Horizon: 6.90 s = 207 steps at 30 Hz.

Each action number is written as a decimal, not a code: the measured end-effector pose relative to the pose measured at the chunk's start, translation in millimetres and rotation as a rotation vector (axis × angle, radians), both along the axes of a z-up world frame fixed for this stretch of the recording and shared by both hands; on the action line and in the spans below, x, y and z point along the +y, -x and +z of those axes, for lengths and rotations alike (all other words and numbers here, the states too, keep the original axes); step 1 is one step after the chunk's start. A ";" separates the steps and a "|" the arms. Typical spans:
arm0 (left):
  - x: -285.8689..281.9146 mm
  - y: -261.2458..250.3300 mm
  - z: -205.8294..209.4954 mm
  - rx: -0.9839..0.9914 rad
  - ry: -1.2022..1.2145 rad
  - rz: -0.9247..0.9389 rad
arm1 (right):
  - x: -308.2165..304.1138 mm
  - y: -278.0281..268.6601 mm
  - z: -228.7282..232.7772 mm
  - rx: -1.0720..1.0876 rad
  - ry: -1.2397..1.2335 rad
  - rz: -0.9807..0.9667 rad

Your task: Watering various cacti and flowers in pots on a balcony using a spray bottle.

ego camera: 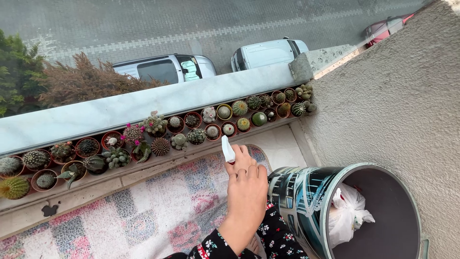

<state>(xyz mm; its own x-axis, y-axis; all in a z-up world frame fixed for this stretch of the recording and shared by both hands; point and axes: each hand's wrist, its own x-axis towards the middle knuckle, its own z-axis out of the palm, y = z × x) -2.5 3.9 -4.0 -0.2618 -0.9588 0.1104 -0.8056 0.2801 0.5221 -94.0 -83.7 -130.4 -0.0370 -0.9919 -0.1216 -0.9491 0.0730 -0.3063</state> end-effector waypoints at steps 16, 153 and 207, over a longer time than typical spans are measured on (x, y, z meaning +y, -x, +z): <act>0.6 0.4 3.1 -0.009 -0.015 -0.027 | -7.9 17.9 -33.0 -0.414 0.085 0.076; 20.2 -24.1 44.2 0.493 0.400 0.051 | -55.0 -76.4 40.7 -0.093 -0.208 0.063; 27.9 -106.8 8.1 0.087 -0.053 0.359 | -47.2 -56.4 27.2 -0.056 -0.116 0.033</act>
